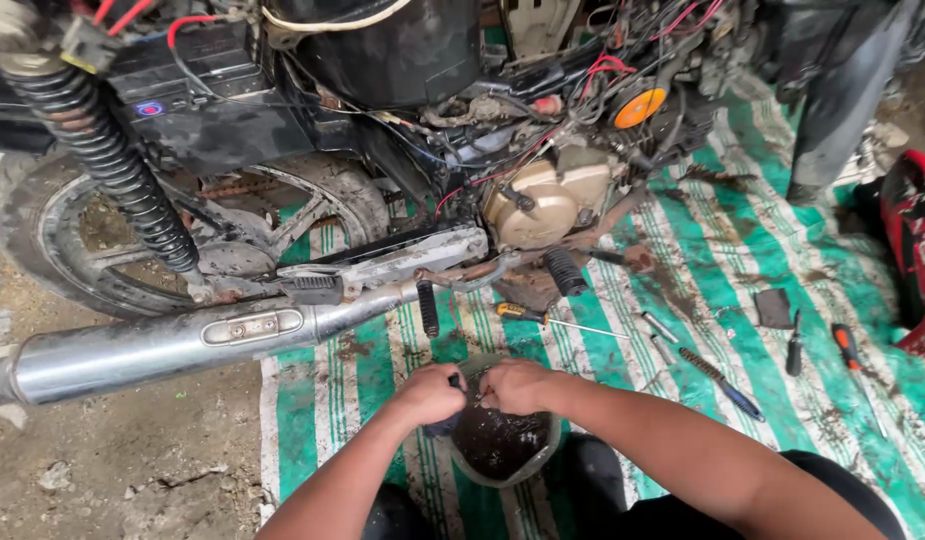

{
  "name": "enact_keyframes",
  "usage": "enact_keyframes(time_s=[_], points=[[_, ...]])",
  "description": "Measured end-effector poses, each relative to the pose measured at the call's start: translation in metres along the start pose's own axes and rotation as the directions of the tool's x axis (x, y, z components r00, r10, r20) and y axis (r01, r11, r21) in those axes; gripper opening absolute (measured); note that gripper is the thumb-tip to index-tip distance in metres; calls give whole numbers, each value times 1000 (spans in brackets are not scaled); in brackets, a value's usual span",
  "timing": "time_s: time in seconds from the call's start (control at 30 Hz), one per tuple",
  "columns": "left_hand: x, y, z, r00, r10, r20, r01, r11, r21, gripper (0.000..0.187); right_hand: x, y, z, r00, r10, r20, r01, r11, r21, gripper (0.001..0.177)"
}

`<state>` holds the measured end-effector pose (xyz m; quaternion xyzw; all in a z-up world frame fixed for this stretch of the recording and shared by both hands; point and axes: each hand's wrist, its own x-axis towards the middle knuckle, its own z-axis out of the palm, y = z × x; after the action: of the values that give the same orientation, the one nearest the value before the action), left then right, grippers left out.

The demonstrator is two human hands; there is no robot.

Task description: The person works on a motorcycle engine, using a screwdriver to loosen and remove a bolt from the engine casing. They then use a brush to clean the area around the bolt hole and dip the brush into a container of dark liquid.

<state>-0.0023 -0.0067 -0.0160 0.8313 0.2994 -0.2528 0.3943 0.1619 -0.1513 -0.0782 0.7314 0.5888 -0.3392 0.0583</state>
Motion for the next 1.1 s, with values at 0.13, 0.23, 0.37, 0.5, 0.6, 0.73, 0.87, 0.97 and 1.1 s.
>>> enact_keyframes(time_s=[0.13, 0.23, 0.37, 0.5, 0.6, 0.73, 0.87, 0.97, 1.1], points=[[5, -17, 18, 986, -71, -153, 83, 994, 68, 58, -75, -12, -17, 994, -79, -77, 79, 997, -4, 35], [-6, -22, 25, 968, -233, -90, 242, 965, 105, 63, -132, -32, -34, 989, -123, -77, 122, 992, -23, 36], [13, -39, 46, 927, -374, -39, 372, 900, 228, 113, -186, -82, -80, 975, 77, 207, -77, 997, -9, 41], [76, -110, 90, 942, -332, 54, 331, 943, 11, 99, -144, -43, -47, 979, -53, 198, 56, 998, -14, 19], [118, -165, 142, 957, -265, 120, 271, 962, -37, 105, -112, -11, -22, 964, -237, 121, 229, 970, 77, 17], [180, -199, 173, 873, 487, 0, -463, 830, 311, 36, -69, 30, -41, 957, -280, 78, 263, 948, 181, 33], [161, -190, 183, 921, 368, 129, -390, 864, 318, 23, -57, 55, -50, 953, -270, 135, 248, 956, 158, 19], [139, -119, 144, 977, -178, 122, 180, 984, -11, 34, -51, 65, -46, 946, -303, 115, 296, 952, 71, 21], [88, -34, 107, 959, -274, 68, 279, 957, -76, 38, -51, 70, -31, 932, -318, 173, 330, 943, -49, 20]])
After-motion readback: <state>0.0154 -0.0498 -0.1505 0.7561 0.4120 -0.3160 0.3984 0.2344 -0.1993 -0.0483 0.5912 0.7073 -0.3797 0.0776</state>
